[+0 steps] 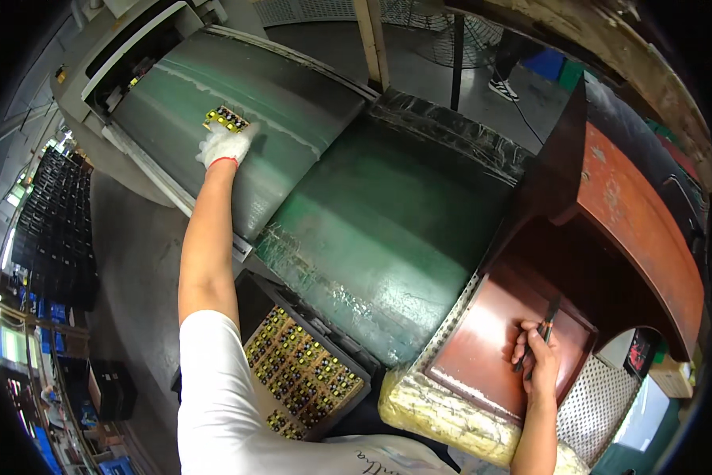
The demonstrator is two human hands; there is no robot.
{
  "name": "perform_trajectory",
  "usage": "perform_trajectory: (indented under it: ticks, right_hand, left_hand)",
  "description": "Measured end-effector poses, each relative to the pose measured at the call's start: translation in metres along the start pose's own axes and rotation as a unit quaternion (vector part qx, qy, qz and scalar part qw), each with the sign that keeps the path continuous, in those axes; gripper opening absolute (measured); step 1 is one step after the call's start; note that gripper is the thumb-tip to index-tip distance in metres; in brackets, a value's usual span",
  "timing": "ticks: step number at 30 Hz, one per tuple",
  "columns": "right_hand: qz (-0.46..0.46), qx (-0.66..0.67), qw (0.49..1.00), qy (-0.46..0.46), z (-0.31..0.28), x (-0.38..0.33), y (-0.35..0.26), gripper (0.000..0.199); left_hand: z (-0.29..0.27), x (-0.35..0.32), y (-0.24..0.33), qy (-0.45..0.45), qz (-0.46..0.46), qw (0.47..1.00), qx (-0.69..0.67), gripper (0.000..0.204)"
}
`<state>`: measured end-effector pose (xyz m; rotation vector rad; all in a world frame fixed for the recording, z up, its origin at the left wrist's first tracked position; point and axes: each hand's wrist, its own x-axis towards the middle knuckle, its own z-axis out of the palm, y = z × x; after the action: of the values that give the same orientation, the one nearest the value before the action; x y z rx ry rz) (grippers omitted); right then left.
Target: Using snips to cut and separate small electronic components from a PCB and placing them into a tray.
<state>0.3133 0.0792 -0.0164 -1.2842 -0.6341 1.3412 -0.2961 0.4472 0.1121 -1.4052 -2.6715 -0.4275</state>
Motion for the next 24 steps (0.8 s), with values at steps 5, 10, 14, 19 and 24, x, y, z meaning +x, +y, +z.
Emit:
perform_trajectory:
  ticks: [5,10,14,19,24]
  right_hand:
    - [-0.019,-0.001,1.000,0.007,-0.001,0.003,0.005,0.024]
    - [-0.013,-0.012,1.000,0.004,-0.002,0.004,0.006,0.023]
    - [-0.005,-0.033,0.999,0.010,-0.001,0.006,0.004,0.023]
    - [-0.012,-0.024,1.000,0.003,0.001,0.004,0.002,0.023]
    - [-0.006,-0.015,1.000,-0.016,-0.002,0.002,0.005,0.025]
  left_hand:
    - [0.014,0.007,0.049,-0.008,0.006,1.000,-0.001,0.124]
    - [0.047,0.018,0.079,-0.032,0.092,0.995,0.014,0.112]
    - [0.067,0.007,0.099,-0.056,0.207,0.976,0.025,0.094]
    - [0.065,-0.047,0.119,-0.059,0.269,0.958,0.076,0.079]
    - [0.057,-0.106,0.082,-0.132,0.282,0.943,-0.117,0.052]
